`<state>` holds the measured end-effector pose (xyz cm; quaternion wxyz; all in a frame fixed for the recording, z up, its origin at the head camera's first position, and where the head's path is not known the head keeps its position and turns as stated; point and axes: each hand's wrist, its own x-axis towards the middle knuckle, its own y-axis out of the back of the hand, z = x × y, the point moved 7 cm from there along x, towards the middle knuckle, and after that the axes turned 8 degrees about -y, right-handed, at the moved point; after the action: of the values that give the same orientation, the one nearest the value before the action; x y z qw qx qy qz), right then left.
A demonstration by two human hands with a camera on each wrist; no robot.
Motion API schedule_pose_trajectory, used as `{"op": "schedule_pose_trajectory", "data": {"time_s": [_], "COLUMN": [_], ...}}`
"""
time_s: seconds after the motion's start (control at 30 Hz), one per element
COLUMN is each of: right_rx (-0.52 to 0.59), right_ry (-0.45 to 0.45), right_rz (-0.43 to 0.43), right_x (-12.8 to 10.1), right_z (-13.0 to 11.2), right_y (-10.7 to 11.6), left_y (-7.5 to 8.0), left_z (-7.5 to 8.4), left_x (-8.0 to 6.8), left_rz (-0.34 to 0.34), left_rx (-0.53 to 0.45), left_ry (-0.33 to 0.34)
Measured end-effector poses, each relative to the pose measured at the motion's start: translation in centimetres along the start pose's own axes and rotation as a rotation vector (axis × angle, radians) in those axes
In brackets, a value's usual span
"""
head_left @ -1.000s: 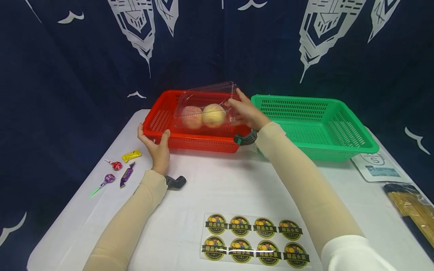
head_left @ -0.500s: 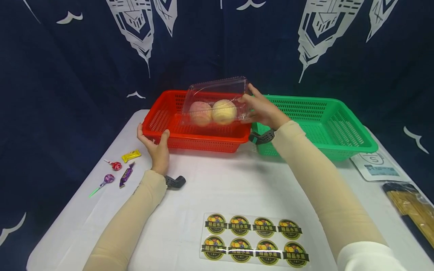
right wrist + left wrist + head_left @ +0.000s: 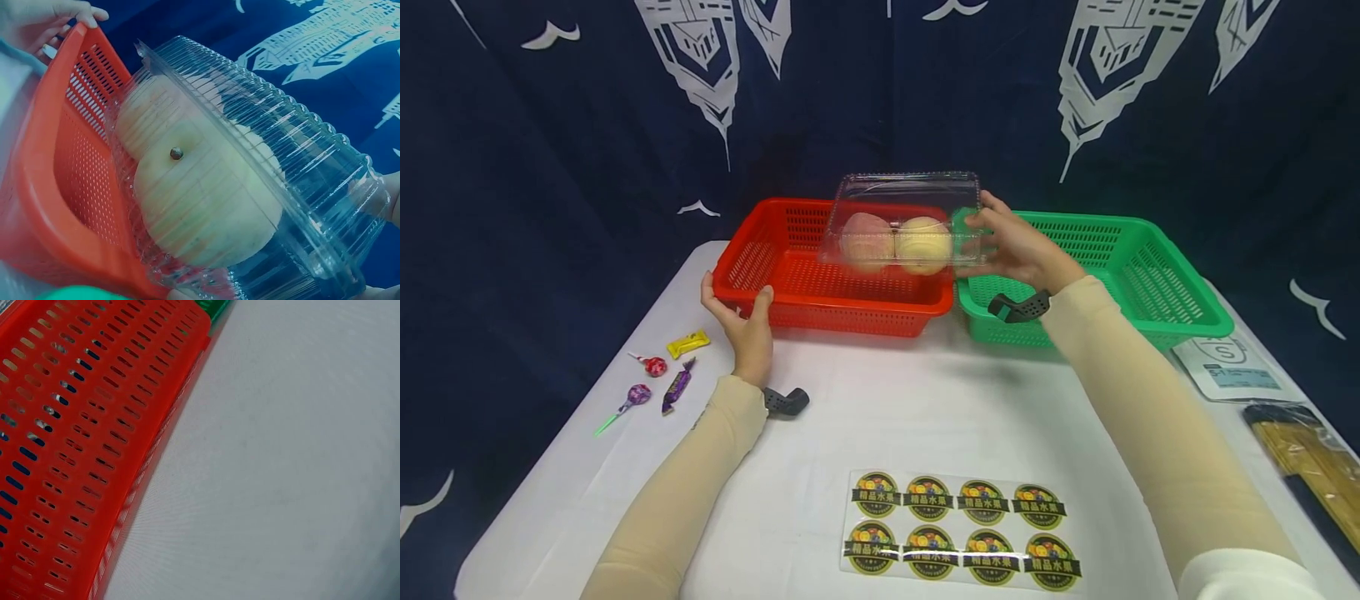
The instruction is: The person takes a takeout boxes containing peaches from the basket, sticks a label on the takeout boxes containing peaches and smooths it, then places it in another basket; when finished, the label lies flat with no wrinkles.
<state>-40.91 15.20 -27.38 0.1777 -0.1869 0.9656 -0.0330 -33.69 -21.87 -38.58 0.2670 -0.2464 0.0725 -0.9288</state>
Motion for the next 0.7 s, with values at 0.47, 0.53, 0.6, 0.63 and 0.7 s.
{"op": "schedule_pose_trajectory", "data": {"time_s": [0.47,0.53,0.6,0.63,0.7], "right_rx": [0.105,0.101,0.097,0.091,0.079], "right_ry": [-0.038,-0.041,-0.041,-0.041,-0.04], "right_rz": [-0.02,-0.019,-0.017,-0.015,-0.013], "right_x": [-3.9,-4.6,-5.2,-5.6,-6.2], "right_z": [1.5,1.7,1.9,2.0,2.2], "right_y": [2.4,2.6,2.8,2.9,3.0], "left_y": [0.1,0.0,0.0,0.0,-0.1], "left_z": [0.2,0.2,0.1,0.1,0.1], "left_x": [-0.1,-0.1,-0.1,-0.1,-0.1], "left_rz": [-0.007,-0.009,-0.009,-0.009,-0.009], "left_rx": [0.026,0.027,0.028,0.026,0.024], "left_ry": [0.016,0.018,0.019,0.018,0.02]}}
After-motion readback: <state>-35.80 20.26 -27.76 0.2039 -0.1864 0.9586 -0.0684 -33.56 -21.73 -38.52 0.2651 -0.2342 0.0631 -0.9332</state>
